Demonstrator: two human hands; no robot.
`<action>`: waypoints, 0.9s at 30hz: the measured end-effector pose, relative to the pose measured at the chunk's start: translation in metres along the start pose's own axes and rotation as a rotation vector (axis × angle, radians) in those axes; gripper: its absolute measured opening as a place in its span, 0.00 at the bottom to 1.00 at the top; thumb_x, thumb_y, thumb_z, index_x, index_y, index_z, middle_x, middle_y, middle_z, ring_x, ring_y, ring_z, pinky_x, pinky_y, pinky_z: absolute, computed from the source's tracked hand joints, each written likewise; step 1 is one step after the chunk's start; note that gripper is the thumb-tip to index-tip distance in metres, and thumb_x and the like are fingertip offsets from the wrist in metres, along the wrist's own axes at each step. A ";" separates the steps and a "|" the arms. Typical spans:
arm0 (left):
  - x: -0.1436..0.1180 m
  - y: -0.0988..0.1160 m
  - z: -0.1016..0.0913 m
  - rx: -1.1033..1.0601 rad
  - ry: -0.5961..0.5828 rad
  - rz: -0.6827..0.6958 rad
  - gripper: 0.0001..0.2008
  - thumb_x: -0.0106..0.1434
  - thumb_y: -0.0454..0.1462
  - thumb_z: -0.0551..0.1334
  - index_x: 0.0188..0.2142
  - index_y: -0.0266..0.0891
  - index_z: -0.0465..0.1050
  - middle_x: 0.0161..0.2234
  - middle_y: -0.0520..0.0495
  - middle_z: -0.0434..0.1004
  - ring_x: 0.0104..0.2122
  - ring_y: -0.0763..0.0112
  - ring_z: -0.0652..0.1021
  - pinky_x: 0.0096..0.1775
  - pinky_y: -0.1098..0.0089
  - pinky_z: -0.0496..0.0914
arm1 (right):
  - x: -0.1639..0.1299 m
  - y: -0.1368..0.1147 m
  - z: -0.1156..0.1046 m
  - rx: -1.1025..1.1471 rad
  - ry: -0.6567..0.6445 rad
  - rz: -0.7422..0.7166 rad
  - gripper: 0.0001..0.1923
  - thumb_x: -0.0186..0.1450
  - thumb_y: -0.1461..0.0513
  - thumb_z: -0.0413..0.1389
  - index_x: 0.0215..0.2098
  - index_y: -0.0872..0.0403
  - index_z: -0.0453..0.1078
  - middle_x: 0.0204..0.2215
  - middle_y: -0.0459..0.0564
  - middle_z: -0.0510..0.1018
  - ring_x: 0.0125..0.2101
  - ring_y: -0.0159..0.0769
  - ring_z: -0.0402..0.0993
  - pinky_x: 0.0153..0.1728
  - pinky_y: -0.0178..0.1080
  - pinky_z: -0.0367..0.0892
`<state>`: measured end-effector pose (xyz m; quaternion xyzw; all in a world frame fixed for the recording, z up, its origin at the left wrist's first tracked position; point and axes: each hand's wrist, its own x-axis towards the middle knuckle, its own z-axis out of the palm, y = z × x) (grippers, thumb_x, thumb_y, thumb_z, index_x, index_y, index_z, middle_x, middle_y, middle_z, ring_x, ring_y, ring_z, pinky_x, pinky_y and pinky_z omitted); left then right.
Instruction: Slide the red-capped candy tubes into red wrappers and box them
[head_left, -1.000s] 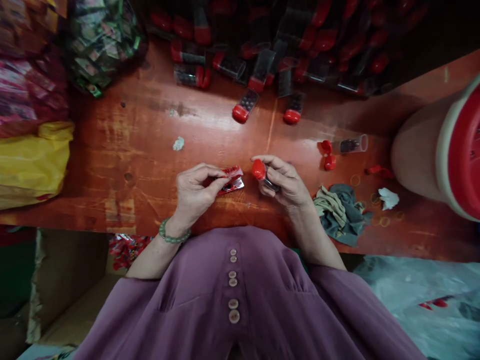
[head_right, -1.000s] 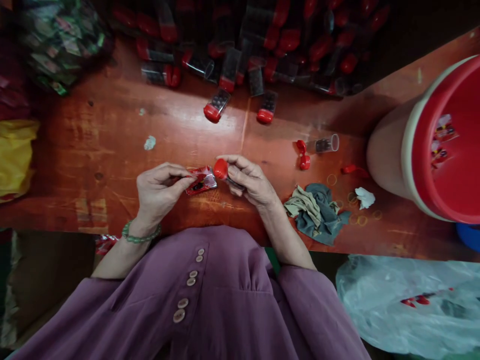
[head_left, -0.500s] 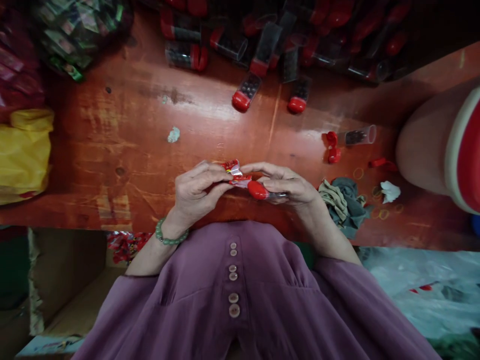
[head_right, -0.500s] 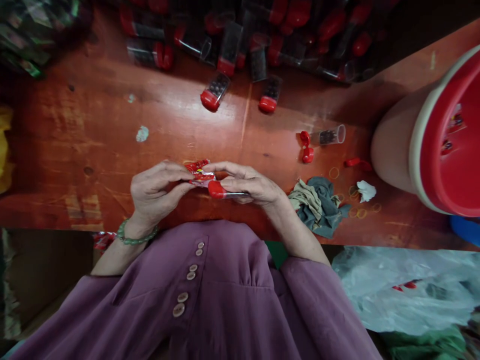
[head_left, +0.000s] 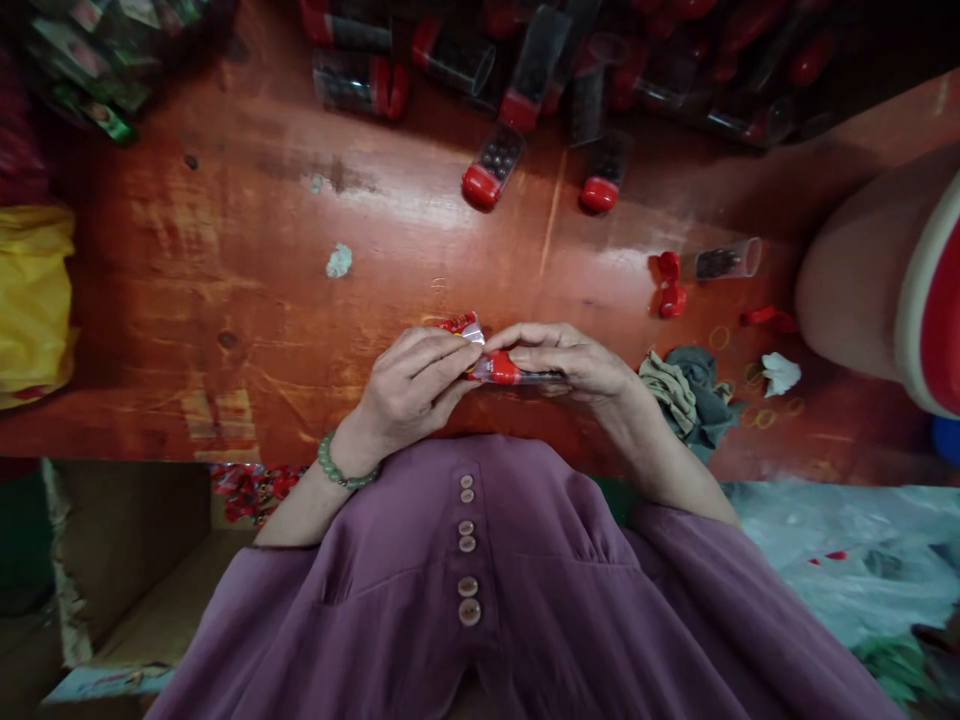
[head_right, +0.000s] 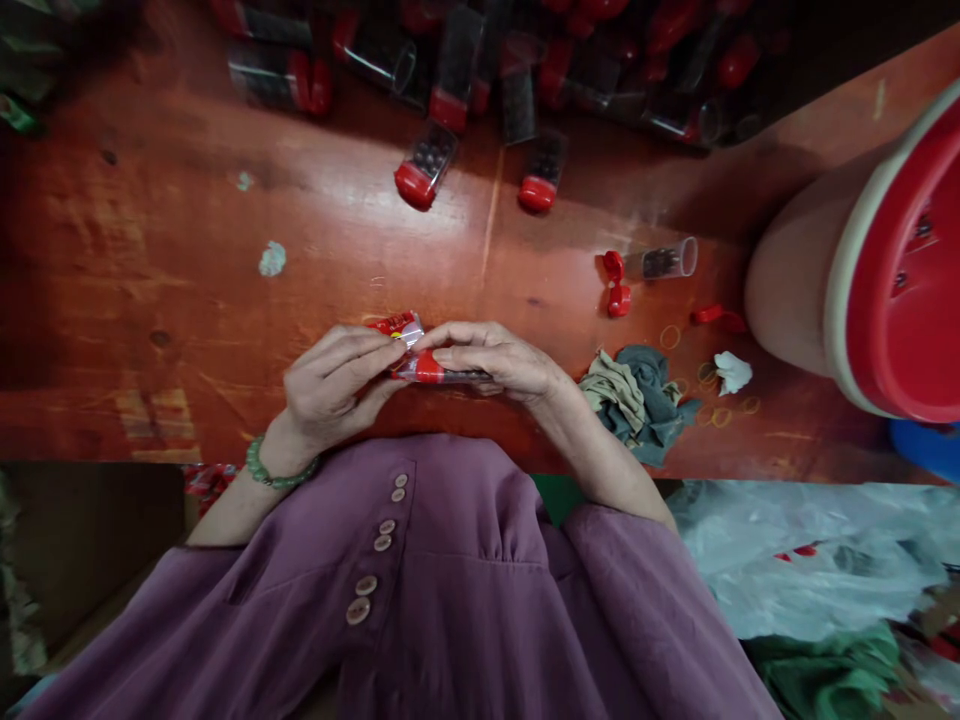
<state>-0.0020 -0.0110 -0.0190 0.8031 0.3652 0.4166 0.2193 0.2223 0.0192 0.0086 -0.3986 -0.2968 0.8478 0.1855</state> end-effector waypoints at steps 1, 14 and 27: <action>-0.001 -0.001 0.000 0.026 -0.021 0.014 0.15 0.64 0.34 0.66 0.51 0.39 0.73 0.42 0.43 0.83 0.43 0.65 0.81 0.44 0.63 0.76 | 0.001 -0.001 0.002 -0.003 0.010 -0.011 0.12 0.62 0.60 0.62 0.42 0.56 0.75 0.21 0.39 0.72 0.17 0.20 0.58 0.17 0.27 0.49; 0.000 -0.002 0.009 0.152 -0.068 0.102 0.10 0.66 0.33 0.63 0.46 0.40 0.76 0.42 0.46 0.84 0.42 0.66 0.82 0.45 0.63 0.73 | 0.000 0.000 0.013 -0.052 0.075 -0.004 0.09 0.62 0.61 0.61 0.40 0.56 0.75 0.24 0.39 0.73 0.20 0.21 0.61 0.21 0.28 0.53; 0.002 0.034 -0.011 -0.923 0.238 -0.876 0.30 0.56 0.51 0.71 0.56 0.45 0.72 0.57 0.41 0.75 0.56 0.56 0.76 0.56 0.58 0.71 | -0.007 0.010 0.036 -0.646 0.328 -0.568 0.15 0.69 0.58 0.57 0.54 0.50 0.72 0.45 0.47 0.81 0.38 0.30 0.78 0.41 0.34 0.73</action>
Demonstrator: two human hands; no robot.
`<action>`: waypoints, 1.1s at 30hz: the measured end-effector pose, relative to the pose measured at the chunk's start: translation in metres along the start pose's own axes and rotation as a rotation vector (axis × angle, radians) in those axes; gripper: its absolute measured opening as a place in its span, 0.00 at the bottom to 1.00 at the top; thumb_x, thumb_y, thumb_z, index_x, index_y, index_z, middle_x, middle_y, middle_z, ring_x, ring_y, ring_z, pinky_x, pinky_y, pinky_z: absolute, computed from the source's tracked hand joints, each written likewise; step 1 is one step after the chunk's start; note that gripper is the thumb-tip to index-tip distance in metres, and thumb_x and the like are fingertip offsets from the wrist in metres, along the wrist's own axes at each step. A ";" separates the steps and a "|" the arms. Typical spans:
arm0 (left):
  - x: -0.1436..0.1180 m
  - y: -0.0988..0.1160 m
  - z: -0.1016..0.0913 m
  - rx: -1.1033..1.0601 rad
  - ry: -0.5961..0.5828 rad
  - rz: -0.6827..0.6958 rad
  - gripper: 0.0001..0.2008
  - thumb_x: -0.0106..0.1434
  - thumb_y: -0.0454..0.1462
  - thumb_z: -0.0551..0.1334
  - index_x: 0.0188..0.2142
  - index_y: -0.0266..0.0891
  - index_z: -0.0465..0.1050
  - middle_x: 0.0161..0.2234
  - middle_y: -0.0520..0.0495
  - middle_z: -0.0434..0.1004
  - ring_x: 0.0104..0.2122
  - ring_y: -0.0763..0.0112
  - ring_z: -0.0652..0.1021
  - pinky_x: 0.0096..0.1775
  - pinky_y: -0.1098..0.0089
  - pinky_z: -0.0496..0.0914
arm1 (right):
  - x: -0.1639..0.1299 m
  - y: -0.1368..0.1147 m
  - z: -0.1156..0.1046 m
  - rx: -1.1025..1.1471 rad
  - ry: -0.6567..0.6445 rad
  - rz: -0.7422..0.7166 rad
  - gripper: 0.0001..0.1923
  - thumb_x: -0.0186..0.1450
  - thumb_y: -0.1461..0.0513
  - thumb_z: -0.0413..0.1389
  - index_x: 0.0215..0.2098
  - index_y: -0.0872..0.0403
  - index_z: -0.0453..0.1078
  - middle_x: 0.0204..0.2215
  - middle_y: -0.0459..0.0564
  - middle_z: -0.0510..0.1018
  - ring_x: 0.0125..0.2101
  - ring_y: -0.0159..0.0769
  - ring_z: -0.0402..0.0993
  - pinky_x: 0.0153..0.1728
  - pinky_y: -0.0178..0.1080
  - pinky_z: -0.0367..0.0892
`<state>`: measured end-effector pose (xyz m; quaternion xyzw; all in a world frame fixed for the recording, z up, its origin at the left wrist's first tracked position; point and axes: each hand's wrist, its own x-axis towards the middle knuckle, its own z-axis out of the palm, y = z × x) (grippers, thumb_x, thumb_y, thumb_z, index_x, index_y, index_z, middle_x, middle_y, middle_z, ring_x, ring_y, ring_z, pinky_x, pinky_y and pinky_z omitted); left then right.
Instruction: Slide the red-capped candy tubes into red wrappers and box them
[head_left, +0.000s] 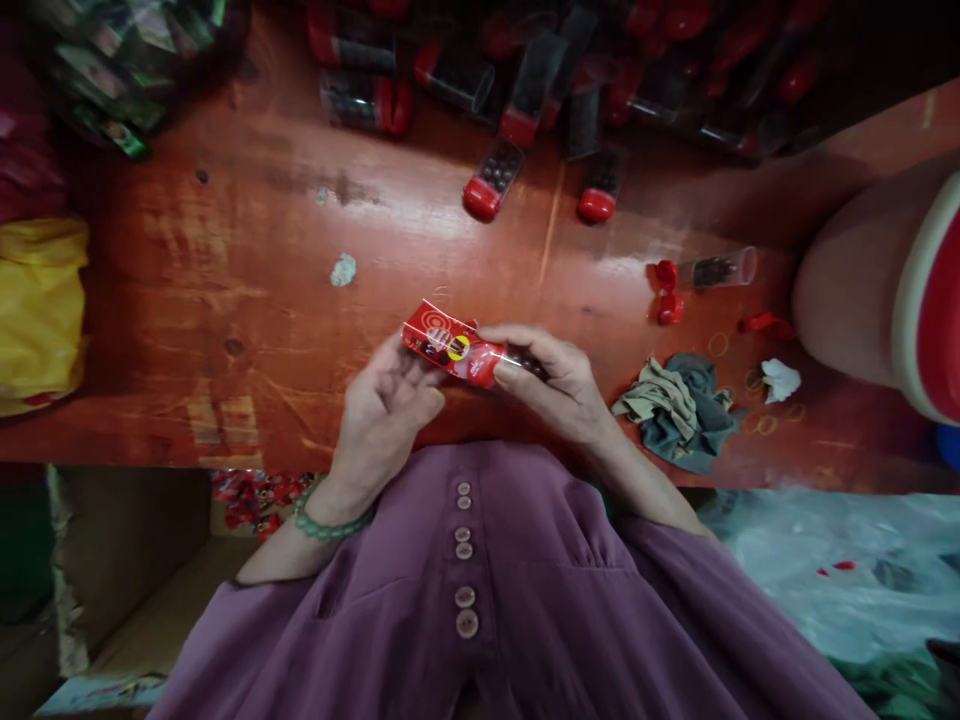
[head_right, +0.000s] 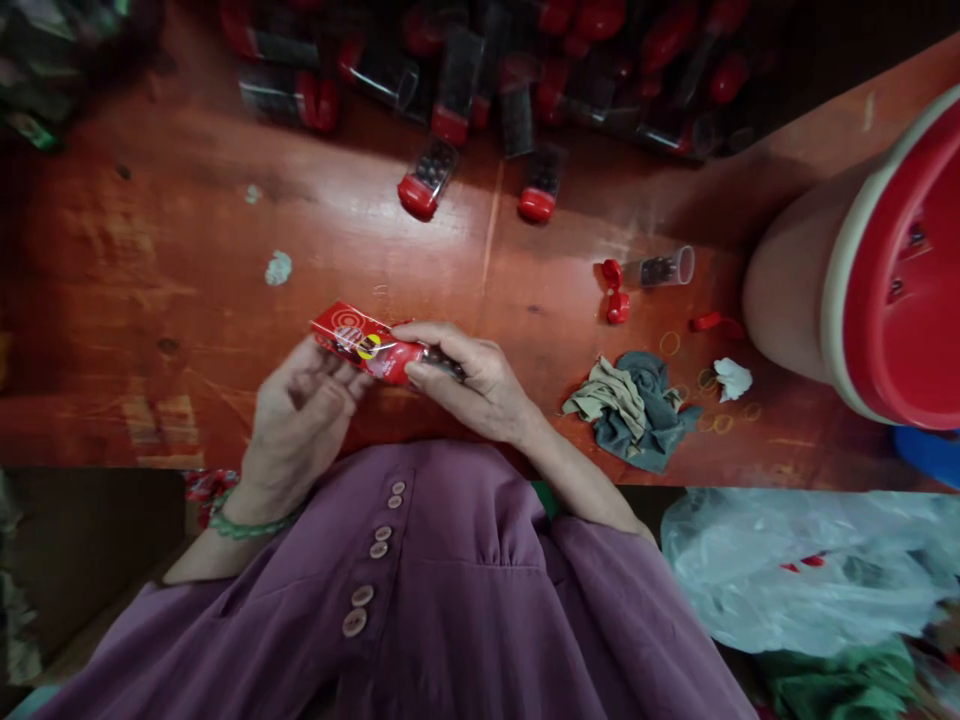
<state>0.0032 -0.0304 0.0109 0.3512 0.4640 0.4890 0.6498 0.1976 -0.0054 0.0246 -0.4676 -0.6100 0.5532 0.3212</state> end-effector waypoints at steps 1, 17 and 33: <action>-0.002 0.002 0.004 -0.136 -0.026 -0.119 0.25 0.57 0.51 0.70 0.51 0.43 0.76 0.52 0.41 0.78 0.51 0.59 0.79 0.53 0.61 0.74 | 0.001 0.001 0.003 -0.062 0.003 -0.074 0.15 0.70 0.58 0.56 0.54 0.50 0.72 0.47 0.48 0.81 0.40 0.32 0.79 0.43 0.36 0.73; 0.015 -0.002 0.013 -0.421 0.241 -0.284 0.14 0.44 0.42 0.79 0.29 0.40 0.83 0.31 0.50 0.85 0.32 0.73 0.81 0.42 0.71 0.75 | 0.004 0.005 0.023 -0.275 0.032 -0.236 0.16 0.70 0.63 0.56 0.55 0.51 0.64 0.47 0.51 0.80 0.45 0.35 0.79 0.46 0.38 0.76; 0.022 -0.002 0.006 -0.370 0.174 -0.165 0.13 0.48 0.45 0.77 0.30 0.42 0.83 0.30 0.51 0.84 0.29 0.74 0.81 0.38 0.73 0.76 | 0.008 0.013 0.045 -0.122 0.208 -0.202 0.18 0.73 0.58 0.50 0.60 0.50 0.65 0.53 0.54 0.78 0.52 0.40 0.77 0.52 0.47 0.75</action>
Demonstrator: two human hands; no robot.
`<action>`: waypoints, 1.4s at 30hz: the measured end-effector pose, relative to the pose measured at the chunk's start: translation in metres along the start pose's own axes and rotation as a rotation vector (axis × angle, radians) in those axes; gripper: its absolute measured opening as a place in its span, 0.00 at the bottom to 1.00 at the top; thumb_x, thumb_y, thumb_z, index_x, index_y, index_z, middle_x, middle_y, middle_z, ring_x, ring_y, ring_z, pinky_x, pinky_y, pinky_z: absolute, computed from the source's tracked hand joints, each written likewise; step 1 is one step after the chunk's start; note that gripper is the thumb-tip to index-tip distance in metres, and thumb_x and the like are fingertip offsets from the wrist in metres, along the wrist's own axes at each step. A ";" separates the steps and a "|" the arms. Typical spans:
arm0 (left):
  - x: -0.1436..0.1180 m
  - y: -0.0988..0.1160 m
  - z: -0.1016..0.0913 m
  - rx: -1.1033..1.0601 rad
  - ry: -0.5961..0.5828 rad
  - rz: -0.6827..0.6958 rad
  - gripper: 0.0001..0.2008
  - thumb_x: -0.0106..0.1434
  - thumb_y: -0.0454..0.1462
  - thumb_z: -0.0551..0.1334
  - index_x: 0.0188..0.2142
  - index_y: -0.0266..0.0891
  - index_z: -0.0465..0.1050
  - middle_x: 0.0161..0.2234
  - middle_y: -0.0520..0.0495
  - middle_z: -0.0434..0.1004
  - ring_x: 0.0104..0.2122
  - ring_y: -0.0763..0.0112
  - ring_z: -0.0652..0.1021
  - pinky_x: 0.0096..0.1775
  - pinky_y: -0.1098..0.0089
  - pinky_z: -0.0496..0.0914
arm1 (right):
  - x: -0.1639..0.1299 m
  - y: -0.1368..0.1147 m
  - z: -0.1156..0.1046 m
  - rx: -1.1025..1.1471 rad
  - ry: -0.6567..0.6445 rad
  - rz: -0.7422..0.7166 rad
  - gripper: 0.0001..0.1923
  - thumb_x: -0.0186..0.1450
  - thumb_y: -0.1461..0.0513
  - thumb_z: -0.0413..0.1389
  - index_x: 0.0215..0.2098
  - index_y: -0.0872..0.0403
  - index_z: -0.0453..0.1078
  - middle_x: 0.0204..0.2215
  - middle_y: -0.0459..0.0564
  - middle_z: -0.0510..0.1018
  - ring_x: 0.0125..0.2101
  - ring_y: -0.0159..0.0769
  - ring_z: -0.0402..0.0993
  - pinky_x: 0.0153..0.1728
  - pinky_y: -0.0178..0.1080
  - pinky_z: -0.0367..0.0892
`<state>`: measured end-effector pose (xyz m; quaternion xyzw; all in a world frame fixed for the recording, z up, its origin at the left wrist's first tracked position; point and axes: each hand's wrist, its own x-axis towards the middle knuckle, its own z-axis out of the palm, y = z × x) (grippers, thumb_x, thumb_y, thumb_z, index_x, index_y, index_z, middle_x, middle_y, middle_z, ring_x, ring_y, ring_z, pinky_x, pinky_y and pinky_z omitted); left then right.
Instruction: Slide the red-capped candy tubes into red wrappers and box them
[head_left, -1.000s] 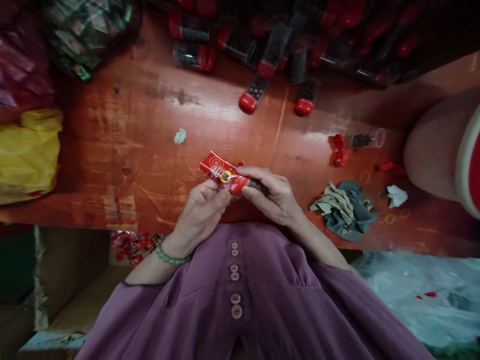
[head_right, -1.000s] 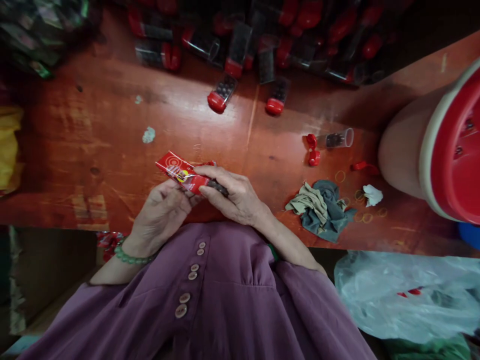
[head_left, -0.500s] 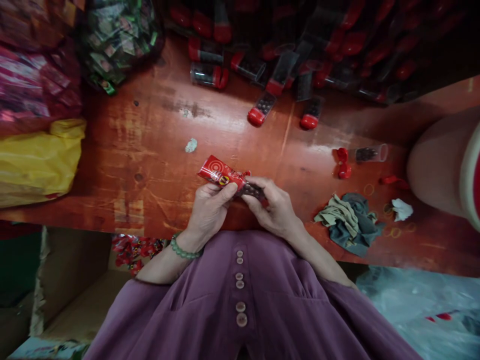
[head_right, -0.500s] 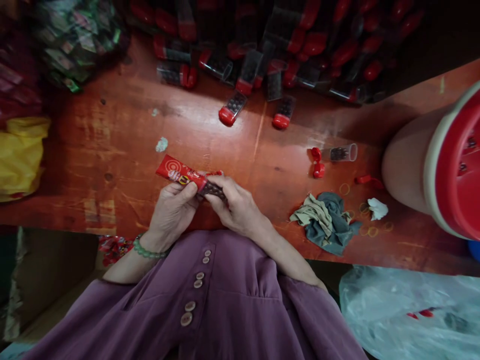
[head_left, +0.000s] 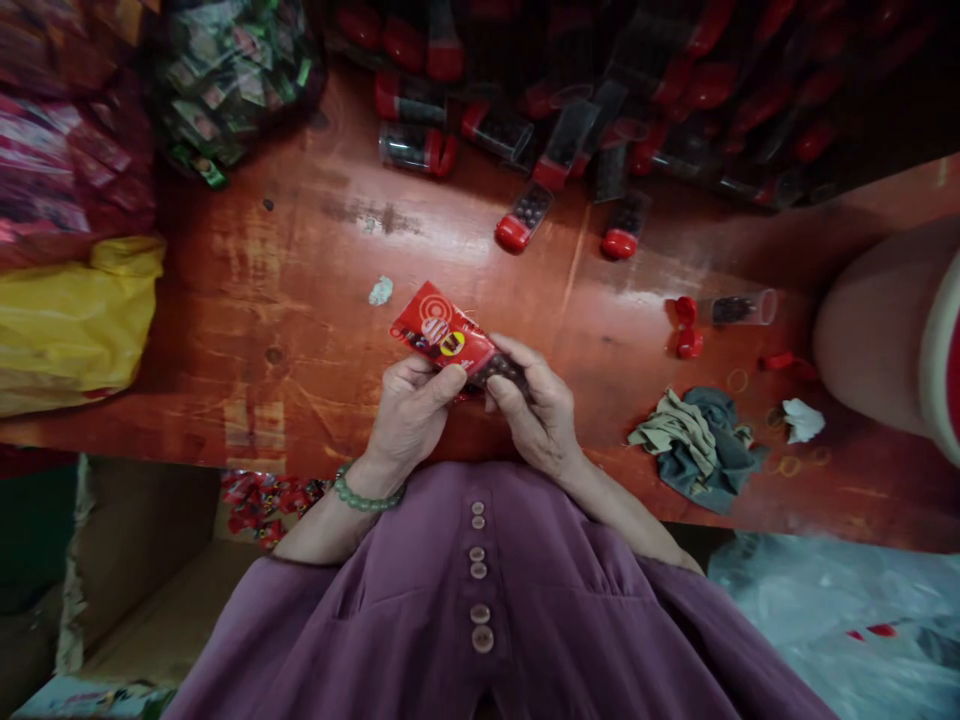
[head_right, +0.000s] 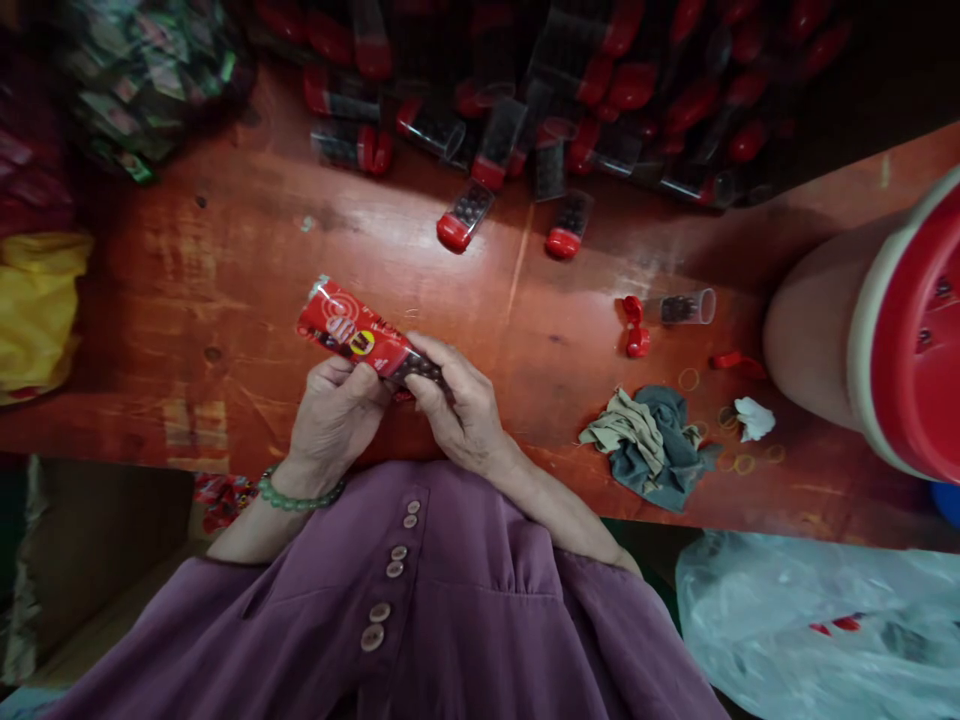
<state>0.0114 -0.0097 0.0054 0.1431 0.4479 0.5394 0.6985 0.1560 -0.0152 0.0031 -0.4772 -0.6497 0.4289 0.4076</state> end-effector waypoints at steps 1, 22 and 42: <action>0.000 0.000 0.001 -0.005 0.003 0.011 0.13 0.49 0.46 0.77 0.30 0.42 0.83 0.30 0.51 0.84 0.29 0.73 0.81 0.38 0.72 0.76 | 0.001 0.000 0.001 0.005 0.010 0.022 0.18 0.73 0.58 0.50 0.60 0.50 0.65 0.53 0.54 0.78 0.51 0.40 0.77 0.51 0.47 0.75; 0.008 0.003 0.002 0.020 0.151 0.075 0.15 0.46 0.45 0.78 0.29 0.40 0.81 0.28 0.52 0.83 0.27 0.75 0.79 0.35 0.73 0.73 | 0.006 0.004 0.004 0.059 -0.079 0.130 0.21 0.72 0.54 0.52 0.61 0.49 0.62 0.51 0.54 0.77 0.38 0.35 0.79 0.42 0.42 0.78; 0.007 0.009 -0.009 0.171 -0.022 0.080 0.14 0.53 0.47 0.74 0.33 0.39 0.83 0.37 0.41 0.86 0.36 0.61 0.84 0.40 0.63 0.78 | 0.006 -0.002 0.005 0.201 -0.166 0.200 0.12 0.72 0.55 0.52 0.49 0.53 0.68 0.27 0.44 0.79 0.26 0.29 0.78 0.32 0.34 0.74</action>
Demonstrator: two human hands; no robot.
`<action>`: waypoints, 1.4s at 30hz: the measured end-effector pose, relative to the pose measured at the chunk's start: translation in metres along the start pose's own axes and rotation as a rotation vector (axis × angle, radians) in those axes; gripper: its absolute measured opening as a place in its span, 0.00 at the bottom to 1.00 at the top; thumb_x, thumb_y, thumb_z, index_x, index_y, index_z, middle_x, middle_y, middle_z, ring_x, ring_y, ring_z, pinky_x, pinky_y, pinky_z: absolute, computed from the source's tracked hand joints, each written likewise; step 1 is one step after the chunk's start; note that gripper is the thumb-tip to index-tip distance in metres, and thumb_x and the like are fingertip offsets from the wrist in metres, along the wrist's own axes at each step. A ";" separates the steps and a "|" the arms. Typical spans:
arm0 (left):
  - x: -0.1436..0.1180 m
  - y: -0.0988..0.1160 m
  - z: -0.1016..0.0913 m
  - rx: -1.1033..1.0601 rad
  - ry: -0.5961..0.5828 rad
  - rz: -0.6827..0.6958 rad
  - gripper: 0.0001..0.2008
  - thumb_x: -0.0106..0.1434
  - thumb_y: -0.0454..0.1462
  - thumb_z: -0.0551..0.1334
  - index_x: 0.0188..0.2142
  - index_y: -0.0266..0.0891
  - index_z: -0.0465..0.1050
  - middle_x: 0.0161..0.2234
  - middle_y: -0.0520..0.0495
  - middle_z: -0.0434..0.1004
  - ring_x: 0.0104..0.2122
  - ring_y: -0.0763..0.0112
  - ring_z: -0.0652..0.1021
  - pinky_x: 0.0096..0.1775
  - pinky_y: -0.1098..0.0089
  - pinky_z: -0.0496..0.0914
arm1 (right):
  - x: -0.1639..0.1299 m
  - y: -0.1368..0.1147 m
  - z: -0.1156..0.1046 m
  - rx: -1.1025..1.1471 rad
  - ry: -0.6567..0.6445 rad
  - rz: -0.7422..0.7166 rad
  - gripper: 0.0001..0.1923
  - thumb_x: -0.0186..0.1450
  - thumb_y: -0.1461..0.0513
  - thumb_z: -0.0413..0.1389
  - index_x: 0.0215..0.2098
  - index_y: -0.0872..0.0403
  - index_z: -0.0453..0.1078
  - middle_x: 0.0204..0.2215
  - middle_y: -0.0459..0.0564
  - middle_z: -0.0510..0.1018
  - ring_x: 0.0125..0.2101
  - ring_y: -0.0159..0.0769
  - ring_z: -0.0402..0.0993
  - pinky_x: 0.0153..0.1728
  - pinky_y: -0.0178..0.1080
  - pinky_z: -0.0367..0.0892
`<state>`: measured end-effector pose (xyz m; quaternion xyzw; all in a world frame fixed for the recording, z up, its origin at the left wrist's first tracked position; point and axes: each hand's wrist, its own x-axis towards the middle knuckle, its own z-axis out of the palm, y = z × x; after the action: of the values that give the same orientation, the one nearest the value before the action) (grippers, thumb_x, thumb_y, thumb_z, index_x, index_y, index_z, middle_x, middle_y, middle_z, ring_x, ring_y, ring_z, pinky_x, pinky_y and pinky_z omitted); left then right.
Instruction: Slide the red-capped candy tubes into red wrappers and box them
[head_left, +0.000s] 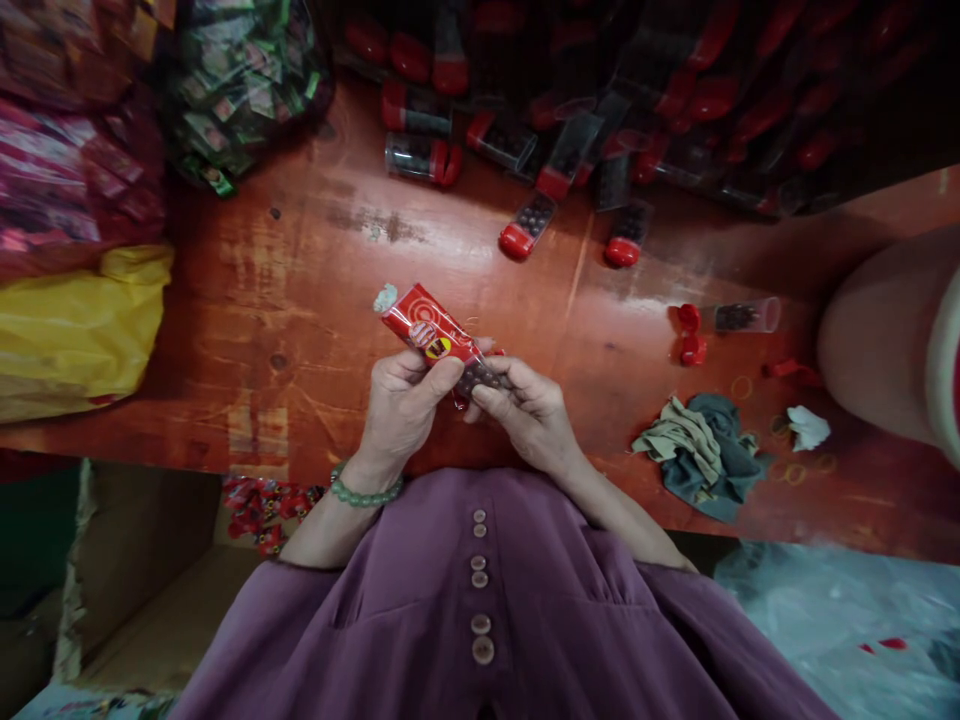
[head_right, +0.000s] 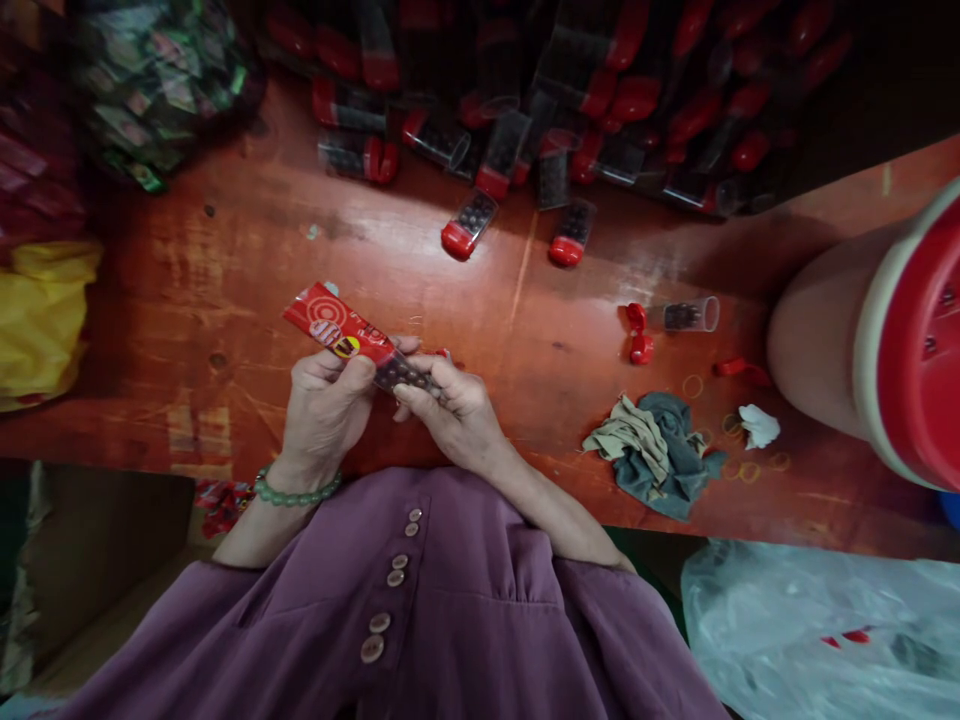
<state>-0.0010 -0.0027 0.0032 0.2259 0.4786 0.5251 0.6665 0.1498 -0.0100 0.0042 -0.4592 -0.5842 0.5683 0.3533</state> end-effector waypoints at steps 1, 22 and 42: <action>0.000 0.000 0.001 0.002 0.009 0.011 0.14 0.53 0.47 0.74 0.34 0.40 0.84 0.36 0.42 0.86 0.35 0.61 0.84 0.40 0.63 0.78 | 0.000 -0.001 0.001 -0.068 0.048 -0.029 0.12 0.72 0.56 0.53 0.49 0.53 0.69 0.31 0.46 0.80 0.29 0.30 0.79 0.34 0.35 0.74; 0.002 0.002 -0.002 0.153 -0.106 -0.018 0.09 0.57 0.43 0.72 0.33 0.40 0.84 0.23 0.49 0.79 0.22 0.71 0.77 0.28 0.71 0.73 | 0.013 -0.003 -0.004 0.233 0.046 0.130 0.14 0.65 0.53 0.62 0.43 0.53 0.70 0.28 0.41 0.79 0.25 0.26 0.77 0.31 0.32 0.75; -0.021 -0.004 -0.002 0.076 -0.233 -0.043 0.13 0.57 0.44 0.71 0.39 0.40 0.83 0.46 0.44 0.84 0.47 0.61 0.81 0.55 0.61 0.73 | 0.010 0.011 -0.003 0.354 0.027 0.058 0.26 0.44 0.53 0.75 0.22 0.53 0.63 0.33 0.46 0.82 0.30 0.32 0.77 0.33 0.35 0.73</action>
<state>-0.0004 -0.0240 0.0082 0.3004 0.4221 0.4623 0.7196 0.1512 -0.0003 -0.0074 -0.4143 -0.4567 0.6659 0.4200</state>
